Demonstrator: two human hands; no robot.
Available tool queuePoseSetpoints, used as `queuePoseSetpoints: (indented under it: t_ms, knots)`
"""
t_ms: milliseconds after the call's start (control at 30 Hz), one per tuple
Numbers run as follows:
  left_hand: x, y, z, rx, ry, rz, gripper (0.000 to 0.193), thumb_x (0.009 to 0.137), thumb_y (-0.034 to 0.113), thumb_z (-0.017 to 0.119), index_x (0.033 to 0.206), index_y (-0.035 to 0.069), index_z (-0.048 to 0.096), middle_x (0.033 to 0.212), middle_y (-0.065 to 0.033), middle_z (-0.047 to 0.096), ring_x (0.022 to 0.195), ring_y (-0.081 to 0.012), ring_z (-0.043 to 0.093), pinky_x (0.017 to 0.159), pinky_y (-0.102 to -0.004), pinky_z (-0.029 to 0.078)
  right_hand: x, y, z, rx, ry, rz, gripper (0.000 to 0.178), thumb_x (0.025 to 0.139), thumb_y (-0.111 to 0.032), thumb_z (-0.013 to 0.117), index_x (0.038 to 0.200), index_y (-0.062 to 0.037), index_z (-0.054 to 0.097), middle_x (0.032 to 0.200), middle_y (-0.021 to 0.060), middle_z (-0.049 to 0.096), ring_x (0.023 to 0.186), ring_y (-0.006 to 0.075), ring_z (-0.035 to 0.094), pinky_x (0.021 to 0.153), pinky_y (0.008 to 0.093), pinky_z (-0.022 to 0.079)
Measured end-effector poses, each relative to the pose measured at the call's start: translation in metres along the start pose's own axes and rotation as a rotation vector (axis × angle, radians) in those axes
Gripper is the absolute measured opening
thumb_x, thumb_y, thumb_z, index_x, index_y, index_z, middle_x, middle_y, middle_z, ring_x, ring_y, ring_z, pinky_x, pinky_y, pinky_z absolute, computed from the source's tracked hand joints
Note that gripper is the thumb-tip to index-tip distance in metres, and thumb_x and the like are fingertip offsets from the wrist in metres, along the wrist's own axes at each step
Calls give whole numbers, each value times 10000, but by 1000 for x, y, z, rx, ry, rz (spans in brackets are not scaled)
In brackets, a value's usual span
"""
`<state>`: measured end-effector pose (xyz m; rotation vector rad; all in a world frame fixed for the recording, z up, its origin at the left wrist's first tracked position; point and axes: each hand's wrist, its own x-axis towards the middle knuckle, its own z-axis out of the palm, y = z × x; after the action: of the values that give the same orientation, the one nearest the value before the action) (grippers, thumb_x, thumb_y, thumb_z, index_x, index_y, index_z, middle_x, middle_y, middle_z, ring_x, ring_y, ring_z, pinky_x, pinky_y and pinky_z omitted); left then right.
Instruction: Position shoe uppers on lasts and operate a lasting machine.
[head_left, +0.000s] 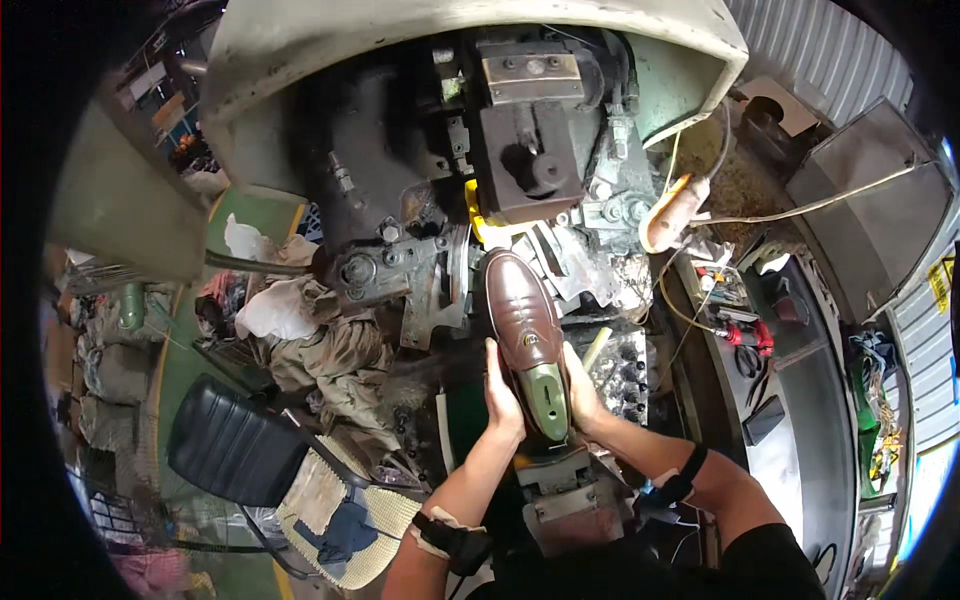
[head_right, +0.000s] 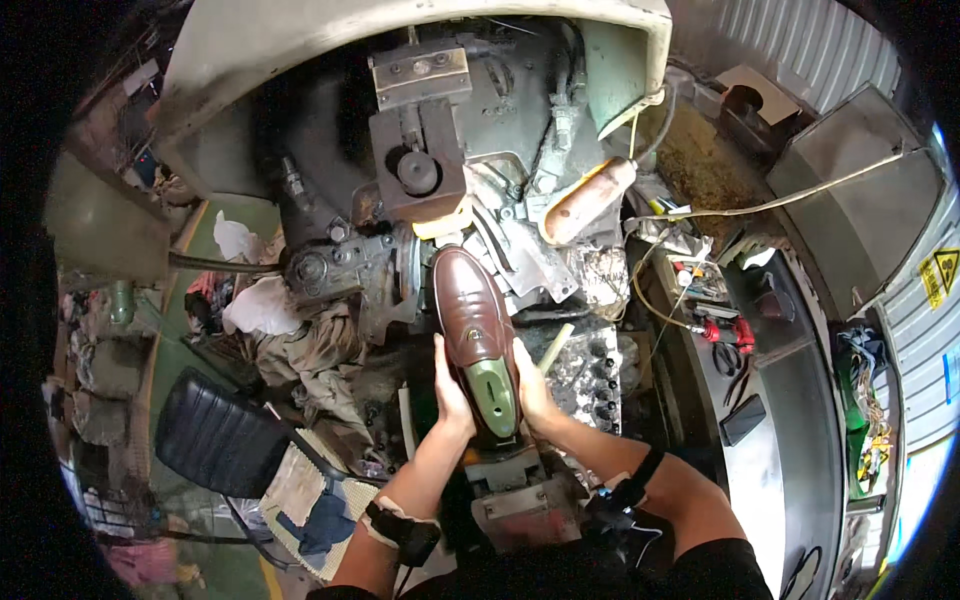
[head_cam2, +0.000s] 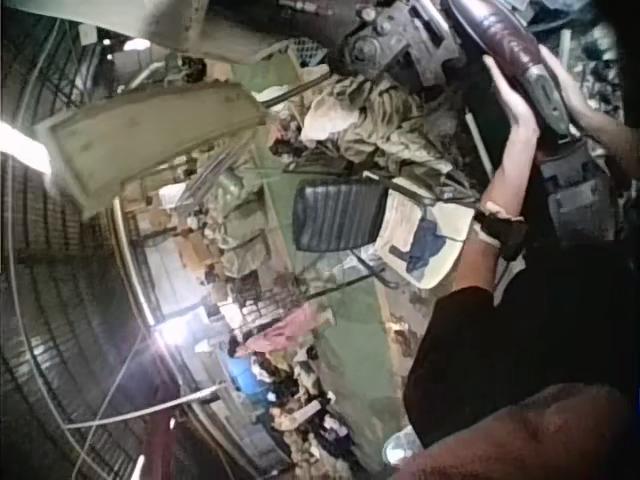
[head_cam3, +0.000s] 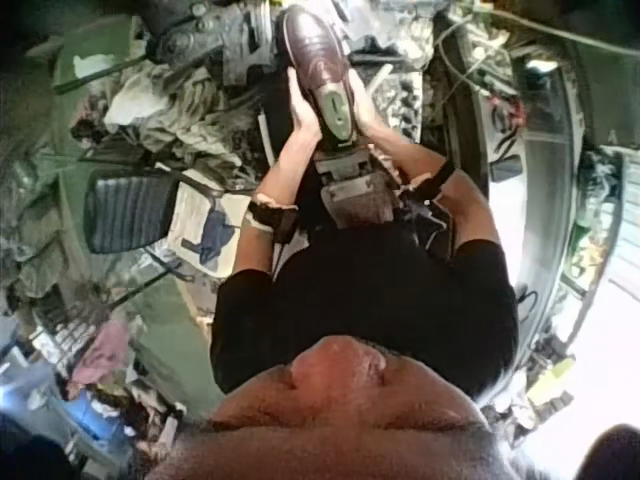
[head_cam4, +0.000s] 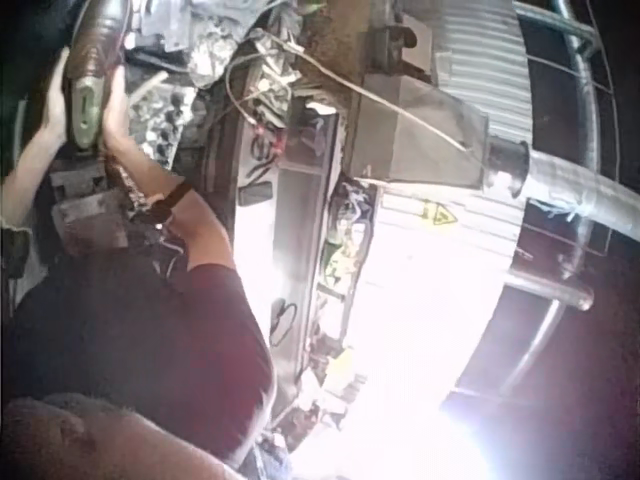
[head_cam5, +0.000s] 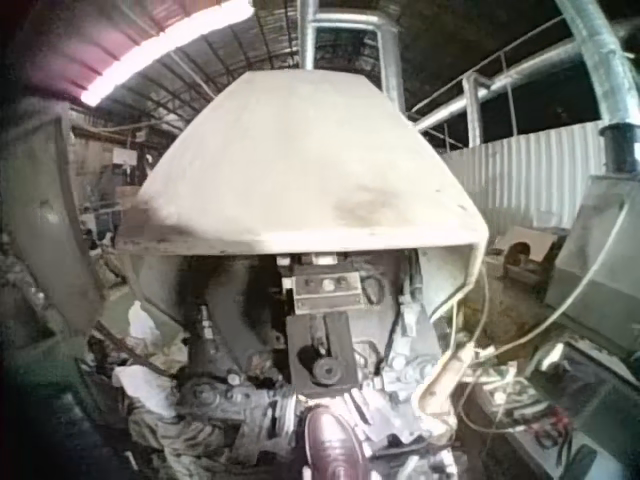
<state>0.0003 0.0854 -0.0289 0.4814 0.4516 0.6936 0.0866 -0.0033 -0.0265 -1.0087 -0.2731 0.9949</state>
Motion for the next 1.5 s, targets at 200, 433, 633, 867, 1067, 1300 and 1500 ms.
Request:
queuePoseSetpoints:
  t_ms: [200,433,633,867,1067,1300,1500]
  knots:
    - [-38,33,7,647,242,232,582,1065,400,594,1453,-20,485,1278,-102,631,1155,-183,589,1029,-324,450,-21,-57,-60,-522,-16,60,561,1028,-416,650,1468,-87,537,992,53,727,800,146,661,737,313,546]
    - [-83,9,68,1508,184,367,1242,858,503,778,1632,52,-82,1148,-359,679,951,-460,730,832,-483,599,-66,-57,-100,-1799,-356,-659,218,898,-245,703,1023,-85,623,849,137,673,775,364,681,669,497,534]
    - [-83,-6,77,1283,253,383,1125,818,103,719,1651,55,-35,1484,-439,367,1371,-549,437,1161,-497,386,-71,-59,-86,-1517,-309,-531,446,983,-205,672,1408,-84,609,1139,216,726,991,353,722,853,427,558]
    - [-55,-35,56,1464,319,596,1116,807,-11,618,1643,56,-120,1479,-481,317,1332,-580,453,1192,-542,353,-89,-82,-64,-1674,-331,-560,359,1036,-285,646,1307,-55,692,1128,186,740,981,374,711,841,413,553]
    - [-41,-38,51,1442,299,533,1070,836,62,641,1630,-5,-74,1520,-446,284,1438,-530,360,1234,-492,311,-88,-80,-69,-1609,-452,-690,392,1047,-337,615,1326,-73,692,1176,189,736,1018,359,711,875,422,549]
    - [-131,9,110,1256,343,258,805,1005,52,588,1679,205,175,1167,-238,631,707,-300,596,682,-444,509,-82,-80,-76,-1683,-467,-675,428,1057,-348,599,1393,-91,662,1195,179,747,960,324,733,816,397,560]
    - [-122,13,108,1194,272,129,920,1003,43,527,1689,248,-51,1170,-251,574,672,-290,492,662,-445,426,-84,-88,-68,-1847,-429,-453,456,1064,-390,582,1414,-104,646,1165,174,756,934,323,737,780,399,568]
